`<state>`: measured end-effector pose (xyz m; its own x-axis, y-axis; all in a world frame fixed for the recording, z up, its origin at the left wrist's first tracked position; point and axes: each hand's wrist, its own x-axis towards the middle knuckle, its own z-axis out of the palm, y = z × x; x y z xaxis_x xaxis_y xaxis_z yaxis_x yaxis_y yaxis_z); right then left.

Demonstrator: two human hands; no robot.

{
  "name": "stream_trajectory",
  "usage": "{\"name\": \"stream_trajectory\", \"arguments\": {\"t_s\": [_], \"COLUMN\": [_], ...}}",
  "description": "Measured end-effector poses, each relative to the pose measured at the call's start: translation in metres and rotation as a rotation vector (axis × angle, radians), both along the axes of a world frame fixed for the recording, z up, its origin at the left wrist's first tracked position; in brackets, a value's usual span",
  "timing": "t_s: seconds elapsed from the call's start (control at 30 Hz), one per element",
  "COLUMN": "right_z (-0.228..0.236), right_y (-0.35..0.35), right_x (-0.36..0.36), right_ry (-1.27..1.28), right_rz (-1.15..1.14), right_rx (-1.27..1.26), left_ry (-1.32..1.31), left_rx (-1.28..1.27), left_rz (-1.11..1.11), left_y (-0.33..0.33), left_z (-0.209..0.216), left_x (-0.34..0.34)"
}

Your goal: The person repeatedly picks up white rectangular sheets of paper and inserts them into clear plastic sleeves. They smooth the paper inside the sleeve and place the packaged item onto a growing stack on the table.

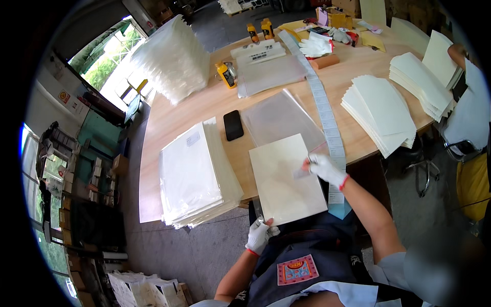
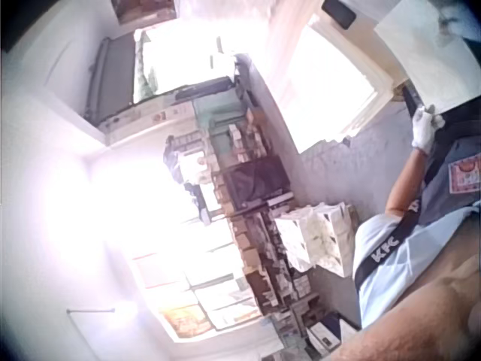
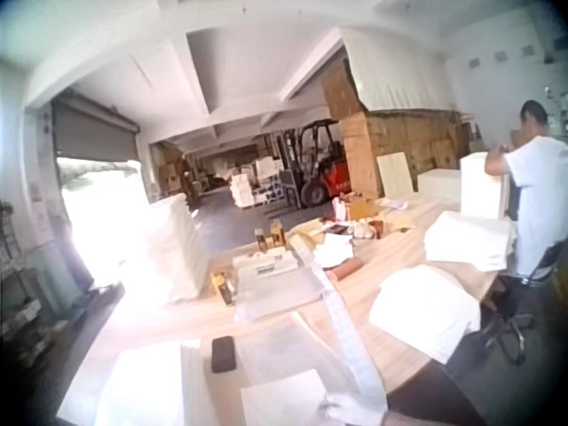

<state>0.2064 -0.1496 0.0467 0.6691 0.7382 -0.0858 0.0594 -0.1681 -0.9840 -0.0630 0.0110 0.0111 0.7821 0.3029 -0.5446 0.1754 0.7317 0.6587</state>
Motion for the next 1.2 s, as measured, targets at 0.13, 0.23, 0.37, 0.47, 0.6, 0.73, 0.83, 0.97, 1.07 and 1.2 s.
{"name": "stream_trajectory", "arguments": {"t_s": [0.13,0.23,0.37,0.47,0.6,0.73,0.83,0.97,1.07,1.2], "right_z": [-0.002,-0.009,0.004,0.03,0.03,-0.022,0.011,0.058,0.087,0.067], "right_y": [0.042,0.053,0.051,0.012,-0.054,-0.063,-0.009,0.098,0.173,0.204], "right_x": [0.045,0.048,0.026,0.002,-0.036,-0.081,-0.082,-0.076,-0.079,-0.082], "right_ry": [-0.379,-0.64,-0.865,-0.615,-0.639,0.617,0.487,0.34,0.304,-0.209], "right_rz": [-0.114,-0.199,-0.445,-0.45,-0.015,-0.022,0.146,0.209,0.326,0.268], "right_rx": [-0.287,-0.412,-0.422,-0.266,-0.876,-0.244,-0.106,0.136,0.233,-0.02], "left_ry": [0.067,0.074,0.081,0.087,-0.034,-0.131,-0.155,-0.216,-0.032,0.848], "left_rx": [0.042,0.06,0.059,0.203,0.381,0.915,1.196,1.265,1.441,1.593], "left_rz": [-0.042,-0.059,-0.029,-0.057,-0.036,-0.131,0.028,0.502,0.642,0.203], "left_y": [-0.01,-0.015,-0.018,-0.017,-0.007,0.016,0.029,0.098,0.155,0.209], "left_z": [-0.008,-0.004,0.01,0.029,0.059,0.082,0.14,0.164,0.163,0.123], "left_x": [-0.018,-0.019,-0.016,-0.013,0.001,0.005,-0.013,-0.041,-0.063,-0.073]}}
